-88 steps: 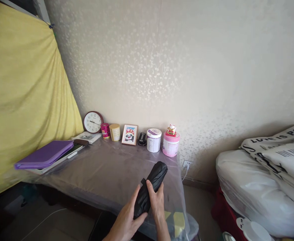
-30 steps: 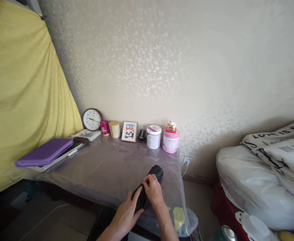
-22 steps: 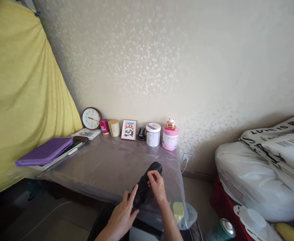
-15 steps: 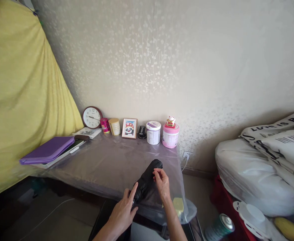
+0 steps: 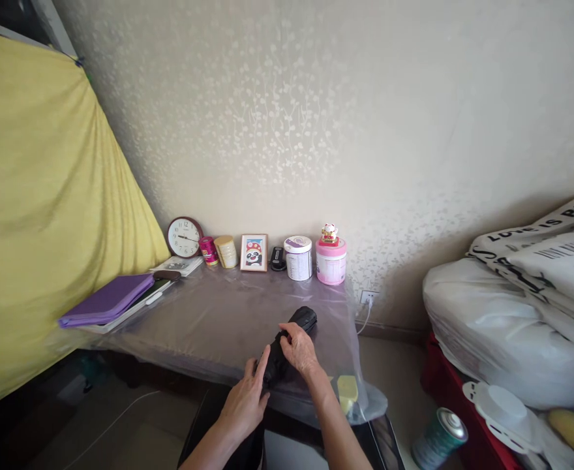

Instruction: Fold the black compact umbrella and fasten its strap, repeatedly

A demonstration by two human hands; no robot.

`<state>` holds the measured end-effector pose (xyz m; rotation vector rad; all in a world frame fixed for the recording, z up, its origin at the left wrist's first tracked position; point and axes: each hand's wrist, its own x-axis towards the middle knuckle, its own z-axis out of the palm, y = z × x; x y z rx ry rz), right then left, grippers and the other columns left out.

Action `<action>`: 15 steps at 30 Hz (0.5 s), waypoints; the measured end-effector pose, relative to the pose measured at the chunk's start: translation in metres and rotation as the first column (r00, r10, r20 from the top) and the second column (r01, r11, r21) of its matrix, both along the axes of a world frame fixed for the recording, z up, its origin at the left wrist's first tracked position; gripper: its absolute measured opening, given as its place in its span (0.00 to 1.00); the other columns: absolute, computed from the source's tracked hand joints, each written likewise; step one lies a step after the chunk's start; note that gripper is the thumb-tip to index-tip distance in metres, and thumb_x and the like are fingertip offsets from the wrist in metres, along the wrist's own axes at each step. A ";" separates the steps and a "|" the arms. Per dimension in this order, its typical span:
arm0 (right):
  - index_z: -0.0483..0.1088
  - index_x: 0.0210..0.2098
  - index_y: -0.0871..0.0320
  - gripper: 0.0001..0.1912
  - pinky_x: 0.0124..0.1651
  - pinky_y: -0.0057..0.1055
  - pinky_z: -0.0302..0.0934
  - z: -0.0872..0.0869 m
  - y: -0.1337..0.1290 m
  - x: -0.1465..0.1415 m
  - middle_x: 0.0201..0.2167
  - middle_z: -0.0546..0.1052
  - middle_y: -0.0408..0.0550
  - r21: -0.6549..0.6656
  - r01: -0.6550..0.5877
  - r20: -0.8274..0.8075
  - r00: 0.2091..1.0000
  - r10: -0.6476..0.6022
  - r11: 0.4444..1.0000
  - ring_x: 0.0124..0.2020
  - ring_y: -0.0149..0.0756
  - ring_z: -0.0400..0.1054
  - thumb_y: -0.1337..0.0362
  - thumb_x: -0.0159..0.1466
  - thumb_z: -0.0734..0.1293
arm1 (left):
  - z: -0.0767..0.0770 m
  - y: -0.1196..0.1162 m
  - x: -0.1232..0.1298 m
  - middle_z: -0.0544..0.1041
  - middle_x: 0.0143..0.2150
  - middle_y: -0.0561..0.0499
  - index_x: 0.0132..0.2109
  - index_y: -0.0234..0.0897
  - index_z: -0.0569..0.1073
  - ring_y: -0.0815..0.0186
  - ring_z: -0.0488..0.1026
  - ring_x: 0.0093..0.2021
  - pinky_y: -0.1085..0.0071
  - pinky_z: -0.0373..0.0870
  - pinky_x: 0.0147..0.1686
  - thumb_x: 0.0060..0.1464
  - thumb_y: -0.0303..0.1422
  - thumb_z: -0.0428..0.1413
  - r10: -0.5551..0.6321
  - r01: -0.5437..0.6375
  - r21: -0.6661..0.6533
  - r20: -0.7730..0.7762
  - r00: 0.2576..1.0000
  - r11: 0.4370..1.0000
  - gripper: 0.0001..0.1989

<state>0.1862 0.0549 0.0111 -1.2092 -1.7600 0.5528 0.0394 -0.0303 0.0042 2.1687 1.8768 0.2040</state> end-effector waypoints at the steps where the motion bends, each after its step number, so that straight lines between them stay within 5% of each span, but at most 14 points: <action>1: 0.73 0.36 0.53 0.15 0.36 0.30 0.60 0.000 0.001 0.000 0.33 0.75 0.44 0.000 0.000 0.002 1.000 0.000 1.000 0.27 0.32 0.65 0.68 0.52 0.60 | 0.001 0.000 0.001 0.53 0.60 0.39 0.62 0.49 0.26 0.63 0.72 0.43 0.73 0.64 0.38 0.50 0.23 0.49 0.002 -0.002 -0.005 -0.013 1.000 1.000 0.44; 6: 0.72 0.29 0.54 0.09 0.37 0.30 0.60 -0.004 0.001 0.000 0.31 0.75 0.44 -0.045 -0.020 -0.183 0.983 0.011 0.999 0.30 0.33 0.66 0.65 0.53 0.60 | 0.003 0.002 0.004 0.54 0.59 0.39 0.63 0.48 0.28 0.64 0.72 0.43 0.74 0.63 0.37 0.50 0.21 0.46 0.021 -0.023 -0.022 -0.101 0.995 0.999 0.42; 10: 0.69 0.27 0.56 0.07 0.39 0.30 0.60 -0.010 -0.003 0.020 0.36 0.74 0.46 -0.131 -0.088 -0.451 0.892 0.019 0.987 0.36 0.35 0.67 0.63 0.51 0.61 | 0.003 0.002 0.004 0.56 0.58 0.39 0.63 0.48 0.28 0.64 0.72 0.41 0.74 0.63 0.36 0.52 0.22 0.44 0.010 -0.012 -0.020 -0.111 0.994 1.000 0.40; 15: 0.70 0.30 0.58 0.11 0.32 0.29 0.59 -0.021 -0.012 0.062 0.28 0.74 0.45 -0.197 0.070 -0.536 0.827 -0.167 0.978 0.26 0.32 0.64 0.63 0.48 0.62 | 0.004 0.001 0.005 0.57 0.57 0.38 0.63 0.47 0.28 0.64 0.72 0.41 0.74 0.63 0.35 0.52 0.21 0.43 0.010 -0.010 0.000 -0.129 0.992 1.000 0.40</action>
